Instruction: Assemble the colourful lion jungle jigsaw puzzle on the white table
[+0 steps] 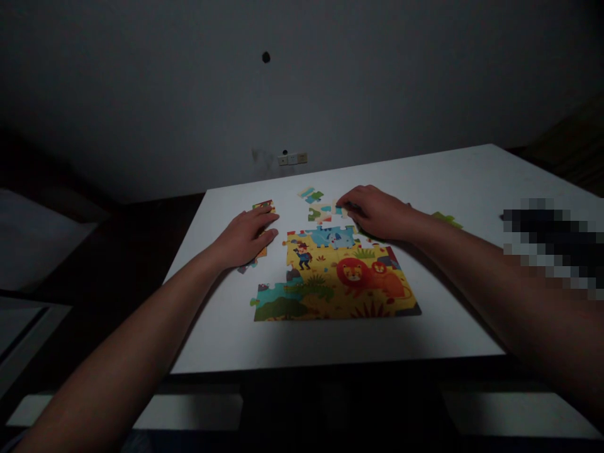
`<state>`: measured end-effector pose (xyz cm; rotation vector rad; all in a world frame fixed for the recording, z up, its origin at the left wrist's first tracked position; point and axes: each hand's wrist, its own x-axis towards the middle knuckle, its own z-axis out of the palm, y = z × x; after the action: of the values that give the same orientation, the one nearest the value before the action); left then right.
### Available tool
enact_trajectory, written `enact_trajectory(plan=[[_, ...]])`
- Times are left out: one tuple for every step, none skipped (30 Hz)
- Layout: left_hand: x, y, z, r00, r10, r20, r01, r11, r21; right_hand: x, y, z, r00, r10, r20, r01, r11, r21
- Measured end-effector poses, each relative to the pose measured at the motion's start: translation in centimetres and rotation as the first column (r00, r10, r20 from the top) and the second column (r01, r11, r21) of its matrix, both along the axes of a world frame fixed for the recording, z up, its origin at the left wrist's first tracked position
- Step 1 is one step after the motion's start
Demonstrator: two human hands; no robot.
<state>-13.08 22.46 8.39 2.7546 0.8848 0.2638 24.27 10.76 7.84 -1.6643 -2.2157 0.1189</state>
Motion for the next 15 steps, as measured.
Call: enact_trajectory(plan=[[-0.1, 0.2, 0.0, 1.000, -0.001, 0.012, 0.001, 1.000, 0.002, 0.0, 0.0, 0.1, 1.000, -0.002, -0.002, 0.002, 1.000, -0.007], [-0.1, 0.3, 0.1, 1.000, -0.002, 0.025, 0.002, 1.000, 0.002, -0.1, -0.1, 0.2, 1.000, -0.008, -0.003, 0.008, 1.000, -0.018], [-0.1, 0.4, 0.1, 0.999, -0.003, 0.038, 0.003, 1.000, 0.002, -0.1, -0.1, 0.2, 1.000, -0.015, -0.003, 0.015, 0.999, -0.029], [-0.2, 0.5, 0.2, 0.999, -0.004, 0.048, 0.004, 1.000, 0.002, -0.1, -0.1, 0.3, 1.000, -0.023, -0.004, 0.023, 0.999, -0.036], [-0.2, 0.6, 0.3, 0.999, -0.004, 0.052, 0.004, 1.000, 0.002, 0.0, 0.0, 0.3, 1.000, -0.028, -0.004, 0.028, 0.999, -0.038], [-0.3, 0.7, 0.3, 0.999, -0.004, 0.050, 0.004, 1.000, 0.002, 0.0, 0.0, 0.2, 1.000, -0.030, -0.007, 0.030, 0.999, -0.036], [-0.3, 0.8, 0.4, 0.999, -0.002, 0.045, 0.002, 1.000, 0.004, 0.0, 0.1, 0.2, 0.999, -0.032, -0.010, 0.031, 0.999, -0.030], [-0.4, 0.9, 0.4, 0.999, 0.002, 0.039, -0.002, 1.000, 0.006, 0.1, 0.2, 0.0, 0.999, -0.033, -0.012, 0.033, 0.999, -0.025], [-0.5, 1.0, 0.4, 0.999, 0.005, 0.037, -0.006, 1.000, 0.008, 0.2, 0.2, -0.1, 0.999, -0.036, -0.012, 0.035, 0.999, -0.020], [-0.5, 1.0, 0.3, 0.999, 0.007, 0.040, -0.007, 1.000, 0.007, 0.3, 0.3, -0.3, 0.999, -0.040, -0.007, 0.040, 0.999, -0.017], [-0.6, 1.1, 0.3, 0.999, 0.007, 0.048, -0.008, 1.000, 0.004, 0.4, 0.4, -0.4, 0.999, -0.047, 0.000, 0.047, 0.999, -0.015], [-0.7, 1.1, 0.2, 0.998, 0.008, 0.058, -0.008, 1.000, -0.001, 0.4, 0.5, -0.5, 0.998, -0.058, 0.008, 0.058, 0.998, -0.015], [-0.7, 1.1, 0.2, 0.998, 0.009, 0.067, -0.009, 1.000, -0.006, 0.5, 0.5, -0.6, 0.997, -0.069, 0.020, 0.069, 0.997, -0.016], [-0.8, 1.2, 0.1, 0.997, 0.009, 0.075, -0.008, 1.000, -0.013, 0.6, 0.6, -0.6, 0.996, -0.080, 0.033, 0.080, 0.997, -0.019], [-0.8, 1.2, 0.1, 0.997, 0.010, 0.080, -0.008, 1.000, -0.018, 0.6, 0.6, -0.6, 0.995, -0.092, 0.047, 0.093, 0.995, -0.022]])
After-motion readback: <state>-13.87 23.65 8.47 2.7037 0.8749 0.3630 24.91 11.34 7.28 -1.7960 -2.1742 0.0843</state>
